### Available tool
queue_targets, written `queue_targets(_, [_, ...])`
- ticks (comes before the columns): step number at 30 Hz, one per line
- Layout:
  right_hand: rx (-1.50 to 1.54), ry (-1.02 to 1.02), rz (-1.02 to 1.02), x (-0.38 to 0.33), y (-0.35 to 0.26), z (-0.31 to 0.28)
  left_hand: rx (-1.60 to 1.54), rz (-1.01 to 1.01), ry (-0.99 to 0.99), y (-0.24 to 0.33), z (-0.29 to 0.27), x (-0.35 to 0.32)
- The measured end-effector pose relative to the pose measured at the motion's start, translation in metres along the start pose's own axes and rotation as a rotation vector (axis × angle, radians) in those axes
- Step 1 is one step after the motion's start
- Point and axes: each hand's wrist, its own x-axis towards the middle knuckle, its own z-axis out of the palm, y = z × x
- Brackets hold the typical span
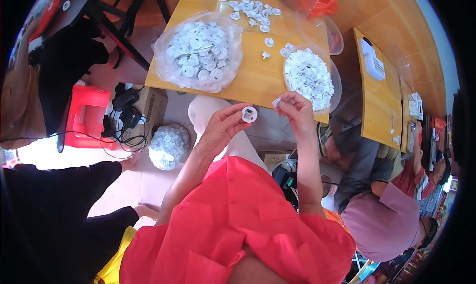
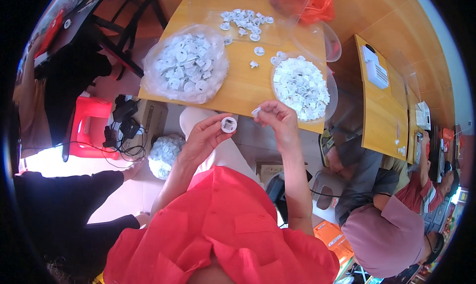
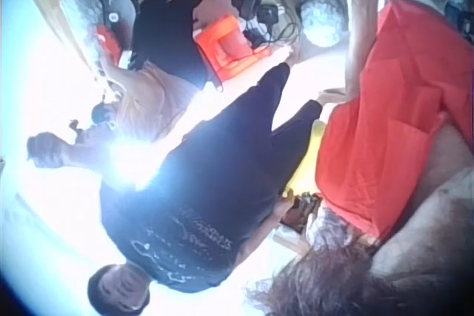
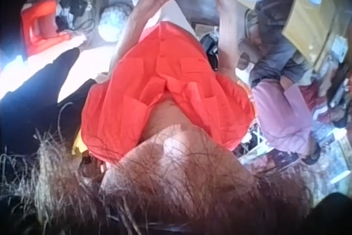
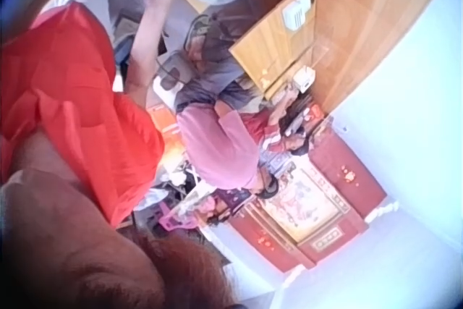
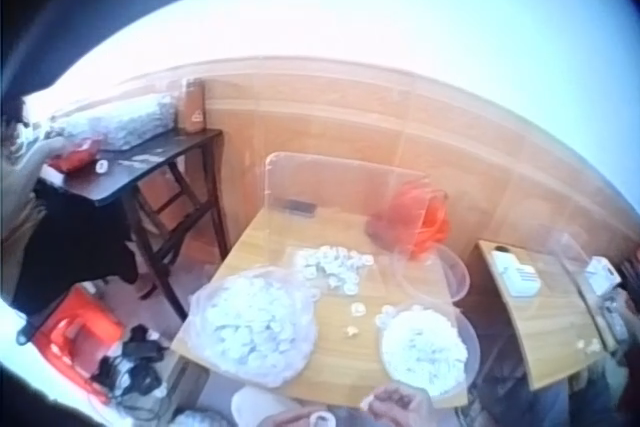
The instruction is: The person assembles small plastic parts by hand, fitting smaller components into the plastic base pieces one at a time.
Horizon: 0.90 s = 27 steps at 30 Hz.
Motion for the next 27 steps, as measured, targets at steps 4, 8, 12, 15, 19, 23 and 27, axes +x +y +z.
queue_targets(4, [-0.032,-0.057,-0.010,-0.017,0.005,0.026,0.009,0.009,-0.004,0.003,0.001,-0.002])
queue_targets(8, [-0.013,-0.041,-0.009,-0.024,0.009,0.043,0.046,0.030,-0.010,0.005,0.003,-0.005])
queue_targets(12, [-0.043,-0.041,-0.036,-0.025,0.008,0.048,0.058,0.046,-0.011,0.004,0.001,-0.005])
queue_targets(15, [-0.132,-0.036,-0.097,-0.026,0.006,0.049,0.076,0.052,-0.015,0.004,0.002,-0.004])
queue_targets(19, [-0.172,-0.065,-0.141,-0.028,0.002,0.055,0.100,0.063,-0.026,0.005,0.005,-0.003])
queue_targets(23, [-0.309,-0.062,-0.199,-0.028,0.004,0.053,0.119,0.081,-0.014,0.003,0.005,-0.003])
queue_targets(27, [-0.202,0.018,-0.149,-0.027,0.001,0.045,0.139,0.074,-0.004,0.004,0.005,-0.004])
